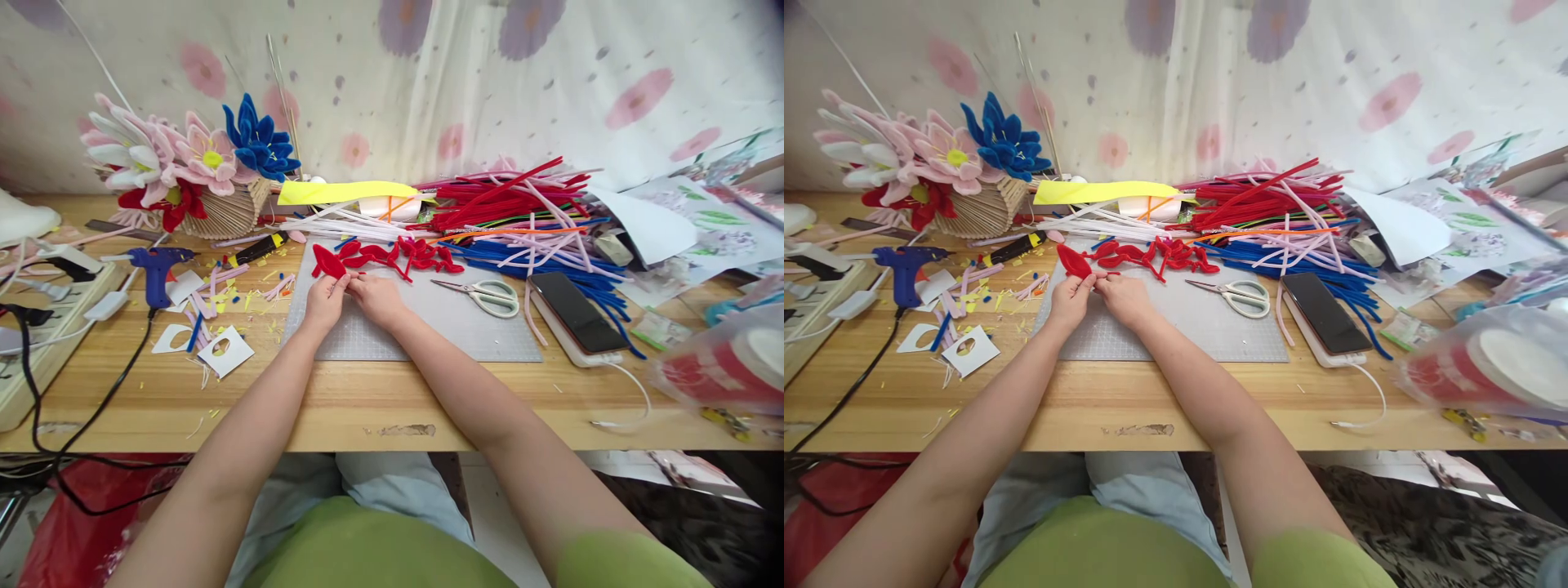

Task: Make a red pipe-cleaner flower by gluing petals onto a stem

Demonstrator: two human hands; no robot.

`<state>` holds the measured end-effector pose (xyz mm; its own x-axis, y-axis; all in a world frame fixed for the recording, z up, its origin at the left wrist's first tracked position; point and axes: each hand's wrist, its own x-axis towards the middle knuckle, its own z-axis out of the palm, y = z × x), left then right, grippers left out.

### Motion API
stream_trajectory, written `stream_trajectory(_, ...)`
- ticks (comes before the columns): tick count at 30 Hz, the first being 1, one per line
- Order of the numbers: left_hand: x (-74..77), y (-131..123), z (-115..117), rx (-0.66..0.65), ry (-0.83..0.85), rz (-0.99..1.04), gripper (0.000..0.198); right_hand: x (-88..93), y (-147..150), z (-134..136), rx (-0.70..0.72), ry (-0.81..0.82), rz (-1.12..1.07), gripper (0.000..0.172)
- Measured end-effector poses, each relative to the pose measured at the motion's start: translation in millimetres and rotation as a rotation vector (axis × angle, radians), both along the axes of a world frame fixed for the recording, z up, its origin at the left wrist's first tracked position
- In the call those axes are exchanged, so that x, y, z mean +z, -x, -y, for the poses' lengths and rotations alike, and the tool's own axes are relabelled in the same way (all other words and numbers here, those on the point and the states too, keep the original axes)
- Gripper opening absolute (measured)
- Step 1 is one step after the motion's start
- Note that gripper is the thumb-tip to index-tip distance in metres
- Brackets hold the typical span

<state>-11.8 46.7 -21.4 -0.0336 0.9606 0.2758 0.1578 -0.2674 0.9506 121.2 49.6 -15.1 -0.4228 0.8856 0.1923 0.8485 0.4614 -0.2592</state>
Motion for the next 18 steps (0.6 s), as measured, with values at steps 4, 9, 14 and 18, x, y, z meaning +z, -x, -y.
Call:
stream_trajectory(4, -5.5, 1.2, -6.2, 0.109, 0.074, 0.042, 0.026, 0.0, 4.5, 2.6, 0.038, -0.027, 0.042, 0.034)
stream_trajectory(9, 12.2, 13.0, -8.7, 0.063, 0.145, 0.439, 0.03, -4.7, -2.8, -0.6, 0.046, 0.032, -0.072, 0.022)
stream_trajectory(14, 25.3, 32.5, -2.7, -0.431, 0.396, 0.351, 0.041, -9.0, -12.6, -13.2, -0.119, 0.309, -0.71, 0.031)
stream_trajectory(18, 17.3, 28.2, -0.3, -0.554, 0.376, 0.091, 0.042, -8.1, -11.4, -15.9, -0.035, 0.549, -1.066, 0.044)
